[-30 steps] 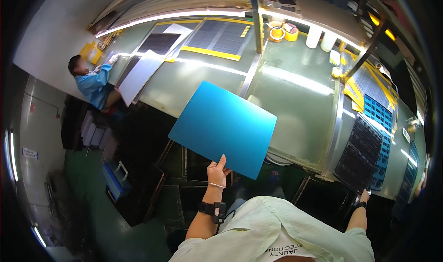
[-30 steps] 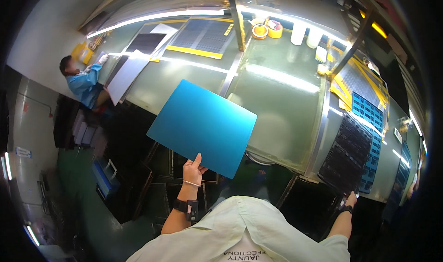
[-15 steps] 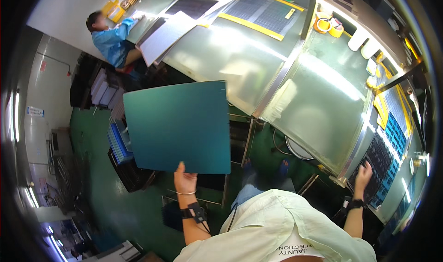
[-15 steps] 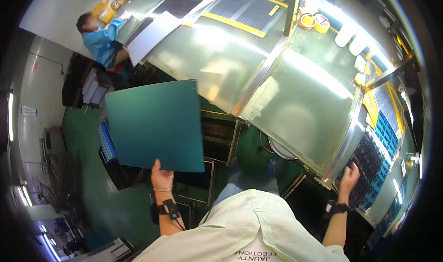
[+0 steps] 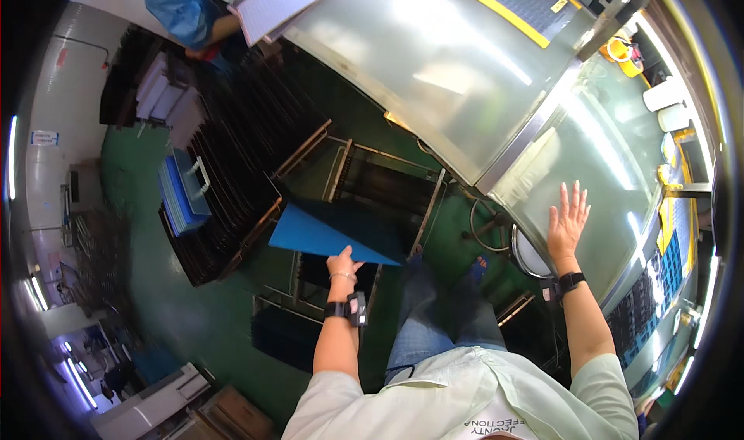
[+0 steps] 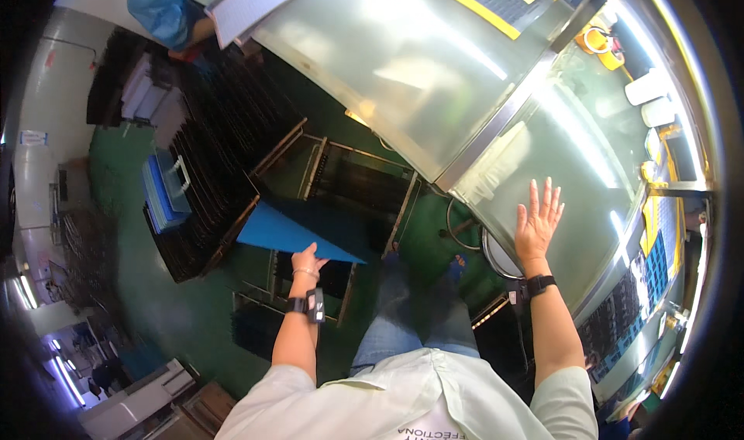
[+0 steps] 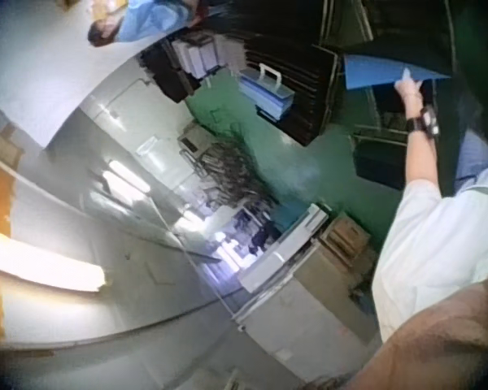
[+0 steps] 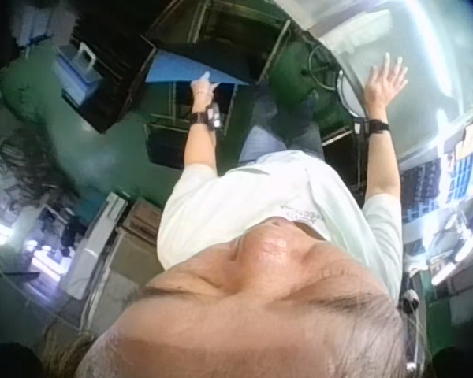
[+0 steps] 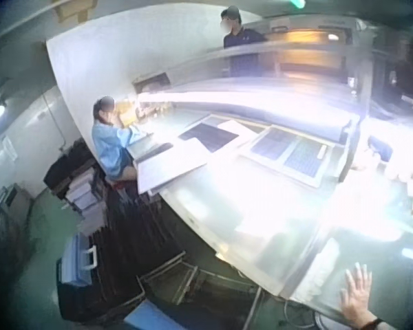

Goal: Inspecting and organizing electronic circuit board panels into racks on a fabrication floor.

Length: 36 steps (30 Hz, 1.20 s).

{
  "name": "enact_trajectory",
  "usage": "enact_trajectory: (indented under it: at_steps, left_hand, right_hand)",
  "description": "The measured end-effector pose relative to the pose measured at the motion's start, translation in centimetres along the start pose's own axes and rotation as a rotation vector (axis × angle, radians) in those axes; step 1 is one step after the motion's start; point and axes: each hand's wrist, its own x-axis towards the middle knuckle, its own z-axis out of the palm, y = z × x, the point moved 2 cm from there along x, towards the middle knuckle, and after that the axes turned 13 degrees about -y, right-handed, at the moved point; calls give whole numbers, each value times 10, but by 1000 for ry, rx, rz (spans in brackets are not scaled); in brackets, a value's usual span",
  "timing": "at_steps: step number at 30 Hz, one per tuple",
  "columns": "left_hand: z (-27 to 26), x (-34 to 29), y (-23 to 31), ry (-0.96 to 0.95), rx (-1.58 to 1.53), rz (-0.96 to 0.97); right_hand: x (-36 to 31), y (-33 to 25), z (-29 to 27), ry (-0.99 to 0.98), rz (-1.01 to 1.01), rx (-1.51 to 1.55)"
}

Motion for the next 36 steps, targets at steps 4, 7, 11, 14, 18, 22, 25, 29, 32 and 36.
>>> enact_trajectory:
  at_steps: [4,7,11,14,18,22,25,29,32,36]
  left_hand:
    - [28,66,-38,25,87,-139]
    - [41,97,-67,57,-11,-165]
    - [51,136,-97,60,28,-161]
    - [58,158,-120,86,173,-229]
    - [56,172,-136,118,100,-253]
    - [52,168,-126,-24,453,-170]
    - [54,158,-113,81,155,-201]
    - [58,149,-97,83,114,-207]
    - [60,150,-96,97,83,-208]
    - [56,159,-103,83,-11,-224]
  right_hand:
    - [2,-1,7,-28,-26,-34]
    - [4,-5,8,-54,-39,-34]
    - [6,-10,9,-66,-47,-20]
    - [7,-10,12,-74,-53,-26]
    - [7,-10,16,-85,-69,-8]
    - [7,-10,18,-92,-66,-2]
    - [7,-11,18,-98,-54,-12]
    - [6,-12,18,-93,-66,-9]
    - [6,-12,18,-90,-70,-8]
    - [7,-11,19,-85,-59,7]
